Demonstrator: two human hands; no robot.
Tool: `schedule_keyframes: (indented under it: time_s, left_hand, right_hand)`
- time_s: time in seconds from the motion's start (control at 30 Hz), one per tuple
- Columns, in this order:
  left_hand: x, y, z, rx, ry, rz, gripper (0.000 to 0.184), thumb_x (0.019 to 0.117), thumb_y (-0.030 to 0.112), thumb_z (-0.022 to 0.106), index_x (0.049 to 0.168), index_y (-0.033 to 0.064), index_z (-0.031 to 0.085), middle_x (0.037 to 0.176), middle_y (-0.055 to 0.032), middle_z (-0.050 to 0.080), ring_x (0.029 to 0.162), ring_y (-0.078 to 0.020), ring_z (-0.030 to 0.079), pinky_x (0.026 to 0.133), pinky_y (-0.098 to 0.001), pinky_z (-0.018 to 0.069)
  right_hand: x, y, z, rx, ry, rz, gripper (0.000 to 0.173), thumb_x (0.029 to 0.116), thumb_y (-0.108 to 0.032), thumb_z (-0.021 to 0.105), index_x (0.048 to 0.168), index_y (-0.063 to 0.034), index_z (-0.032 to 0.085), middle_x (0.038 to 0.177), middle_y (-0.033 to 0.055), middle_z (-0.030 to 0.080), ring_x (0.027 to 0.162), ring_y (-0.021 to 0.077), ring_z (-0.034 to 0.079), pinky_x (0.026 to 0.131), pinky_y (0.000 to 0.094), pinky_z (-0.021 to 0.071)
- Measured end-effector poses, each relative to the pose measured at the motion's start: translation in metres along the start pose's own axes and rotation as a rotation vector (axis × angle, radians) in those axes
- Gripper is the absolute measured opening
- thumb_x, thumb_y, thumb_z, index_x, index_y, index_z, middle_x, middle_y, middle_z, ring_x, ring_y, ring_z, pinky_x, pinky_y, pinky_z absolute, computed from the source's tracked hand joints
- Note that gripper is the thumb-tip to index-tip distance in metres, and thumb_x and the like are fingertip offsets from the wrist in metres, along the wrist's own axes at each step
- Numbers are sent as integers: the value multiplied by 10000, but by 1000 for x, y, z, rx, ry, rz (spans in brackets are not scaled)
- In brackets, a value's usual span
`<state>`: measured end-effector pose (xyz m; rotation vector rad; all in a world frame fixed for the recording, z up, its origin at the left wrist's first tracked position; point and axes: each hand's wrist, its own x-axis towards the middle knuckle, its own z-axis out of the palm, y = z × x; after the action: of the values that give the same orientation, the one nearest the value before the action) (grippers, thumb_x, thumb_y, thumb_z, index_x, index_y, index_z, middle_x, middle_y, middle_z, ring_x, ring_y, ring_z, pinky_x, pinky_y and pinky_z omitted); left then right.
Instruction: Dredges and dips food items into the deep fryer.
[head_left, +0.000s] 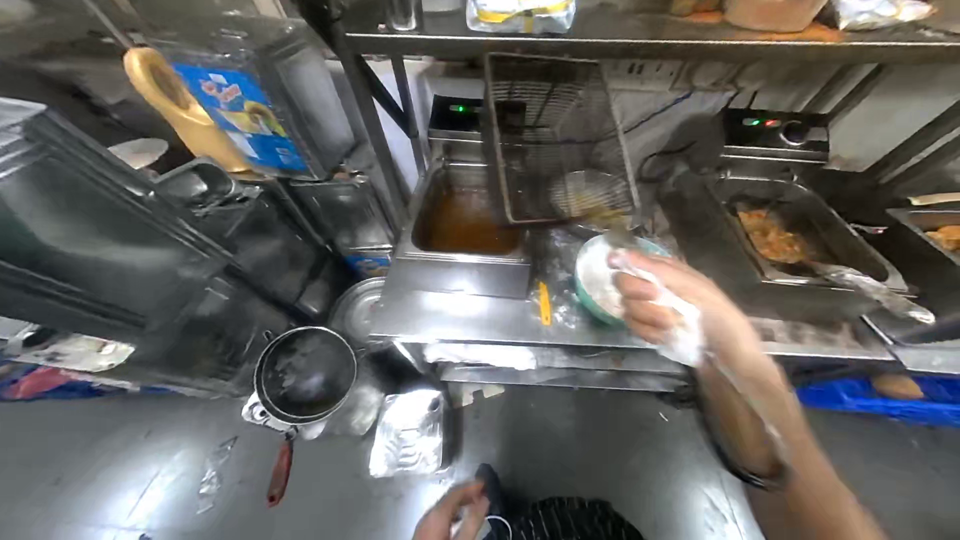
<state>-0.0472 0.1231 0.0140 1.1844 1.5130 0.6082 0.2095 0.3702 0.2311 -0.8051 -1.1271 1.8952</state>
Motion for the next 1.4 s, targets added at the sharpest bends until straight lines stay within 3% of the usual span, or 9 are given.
schedule_keyframes:
  time_s: [0.13, 0.23, 0.47, 0.7, 0.9, 1.03, 1.17, 1.3, 1.4]
  left_hand:
    - [57, 107, -29, -492, 197, 302, 528, 1103, 342, 289, 1289, -35, 608, 1230, -114, 711, 1071, -212, 712, 922, -387, 600]
    - [81, 160, -61, -603, 222, 307, 651, 1101, 395, 154, 1236, -42, 616, 1113, -125, 723, 995, -222, 719, 845, -382, 609]
    - [123, 183, -82, -601, 226, 72, 517, 1110, 435, 355, 1169, 10, 643, 844, -98, 682, 710, -185, 678, 632, -336, 595]
    - [144, 177, -83, -432, 238, 146, 412, 1126, 316, 300, 1176, -9, 548, 651, -45, 610, 486, -124, 588, 462, -265, 541]
    - [145, 175, -84, -444, 218, 209, 174, 995, 197, 540, 1071, 42, 559, 589, 19, 602, 433, -36, 516, 409, -168, 438]
    - [136, 186, -82, -374, 257, 139, 81, 992, 42, 531, 1069, 37, 553, 640, 36, 613, 485, -39, 541, 475, -180, 475]
    - [134, 196, -79, -276, 299, 63, 72, 983, 26, 547, 1049, 53, 534, 652, 67, 615, 505, -27, 561, 495, -187, 496]
    - [138, 201, -74, -248, 331, 3, 73, 982, 34, 545, 1048, 63, 535, 650, 74, 609, 498, -26, 551, 483, -184, 480]
    - [140, 205, -72, -263, 348, -17, 56, 981, 40, 537, 1022, 79, 542, 631, 78, 605, 487, -20, 542, 473, -174, 464]
  right_hand:
    - [55, 51, 61, -210, 119, -55, 313, 1108, -292, 443, 987, -75, 633, 682, 1, 632, 602, 101, 640, 598, 282, 595]
    - [79, 84, 84, -307, 119, -51, 354, 1112, -328, 431, 1107, -51, 651, 889, 58, 764, 734, 105, 701, 638, 269, 566]
    - [107, 134, 94, -416, 165, 21, 298, 1092, -320, 501, 1219, -84, 632, 829, 47, 631, 590, 88, 512, 525, 264, 441]
    - [122, 144, 90, -247, 112, 28, 281, 1091, -275, 502, 1249, -73, 619, 958, 39, 675, 668, 67, 576, 599, 248, 492]
    - [127, 148, 72, -221, -34, 29, 427, 1111, -368, 400, 1344, -52, 568, 1047, 114, 670, 808, 140, 661, 693, 316, 574]
    - [118, 122, 15, -407, -253, 13, 565, 1131, -372, 288, 1363, 53, 580, 1235, 203, 683, 1141, 235, 657, 1041, 424, 496]
    - [93, 91, -108, -1032, 13, -265, 295, 1024, -287, 622, 1138, -50, 753, 978, 97, 760, 843, 192, 733, 789, 400, 613]
    - [119, 95, -220, -1607, 198, -52, 494, 911, -428, 753, 1235, -59, 708, 1152, 173, 712, 1118, 385, 657, 941, 579, 528]
    - [131, 102, -238, -1711, 97, 119, 412, 941, -313, 725, 1257, -49, 697, 1163, 192, 706, 1147, 406, 638, 984, 583, 490]
